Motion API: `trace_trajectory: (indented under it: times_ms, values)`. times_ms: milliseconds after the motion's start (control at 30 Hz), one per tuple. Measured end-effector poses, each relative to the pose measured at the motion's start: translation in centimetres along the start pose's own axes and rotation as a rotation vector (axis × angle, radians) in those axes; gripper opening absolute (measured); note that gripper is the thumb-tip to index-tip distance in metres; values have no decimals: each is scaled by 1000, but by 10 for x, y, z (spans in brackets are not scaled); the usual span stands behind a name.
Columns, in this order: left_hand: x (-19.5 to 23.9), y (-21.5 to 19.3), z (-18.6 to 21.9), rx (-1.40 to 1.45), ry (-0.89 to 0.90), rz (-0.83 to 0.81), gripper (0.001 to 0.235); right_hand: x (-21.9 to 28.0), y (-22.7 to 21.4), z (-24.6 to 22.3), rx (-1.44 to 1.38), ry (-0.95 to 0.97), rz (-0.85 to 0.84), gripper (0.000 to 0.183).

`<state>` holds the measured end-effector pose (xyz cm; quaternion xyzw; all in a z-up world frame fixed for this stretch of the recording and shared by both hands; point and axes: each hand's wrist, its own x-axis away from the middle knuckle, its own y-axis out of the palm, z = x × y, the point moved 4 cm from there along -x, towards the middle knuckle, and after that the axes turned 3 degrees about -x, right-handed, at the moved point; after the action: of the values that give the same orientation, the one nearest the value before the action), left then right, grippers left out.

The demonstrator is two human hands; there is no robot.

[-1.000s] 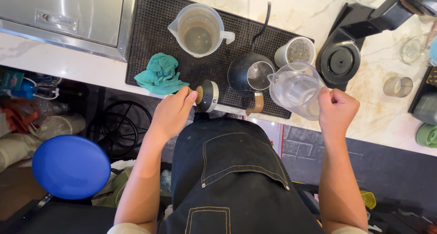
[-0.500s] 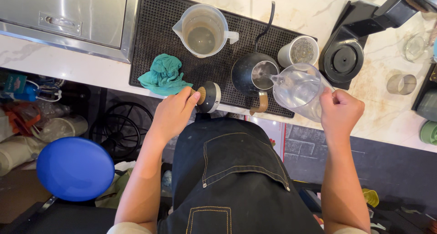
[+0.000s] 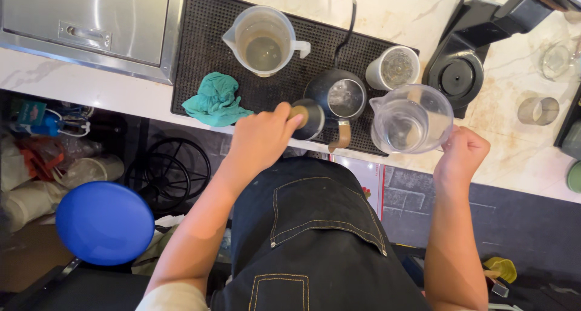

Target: The person pours hot water from a kettle into a coffee filter, then adds water from a measuring jug. They place a lid on the filter, wipe the counter with a cloth, and rinse the cloth in the sink.

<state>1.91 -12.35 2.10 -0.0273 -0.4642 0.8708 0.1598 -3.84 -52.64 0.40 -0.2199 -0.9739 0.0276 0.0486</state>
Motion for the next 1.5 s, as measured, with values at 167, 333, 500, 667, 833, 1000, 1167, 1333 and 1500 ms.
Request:
trace_trajectory:
  times_ms: [167, 333, 500, 667, 833, 1000, 1167, 1333, 1500]
  values:
    - [-37, 27, 41, -205, 81, 4, 36, 0, -41, 15, -228, 0, 75, 34]
    - [-68, 62, 69, -355, 130, -61, 35, 3, -102, 28, -431, -17, 246, 36]
    - [-79, 80, 89, -493, 201, -27, 33, 10, -181, 36, -420, -50, 339, 37]
    - [-76, 83, 91, -623, 164, -130, 34, 8, -264, 64, -346, -75, 667, 31]
    - [-70, 91, 87, -749, 189, -14, 38, -8, -318, 91, -375, -118, 892, 27]
    - [-69, 100, 84, -905, 172, -31, 41, -25, -363, 111, -353, -108, 1144, 23]
    - [-71, 97, 86, -894, 96, -44, 53, -50, -402, 129, -245, -267, 1191, 36]
    - [-67, 92, 103, -874, 43, -14, 65, -65, -417, 141, -225, -341, 1139, 39]
    - [-39, 71, 104, -598, -76, 4, 55, -70, -422, 129, -92, -366, 1096, 49]
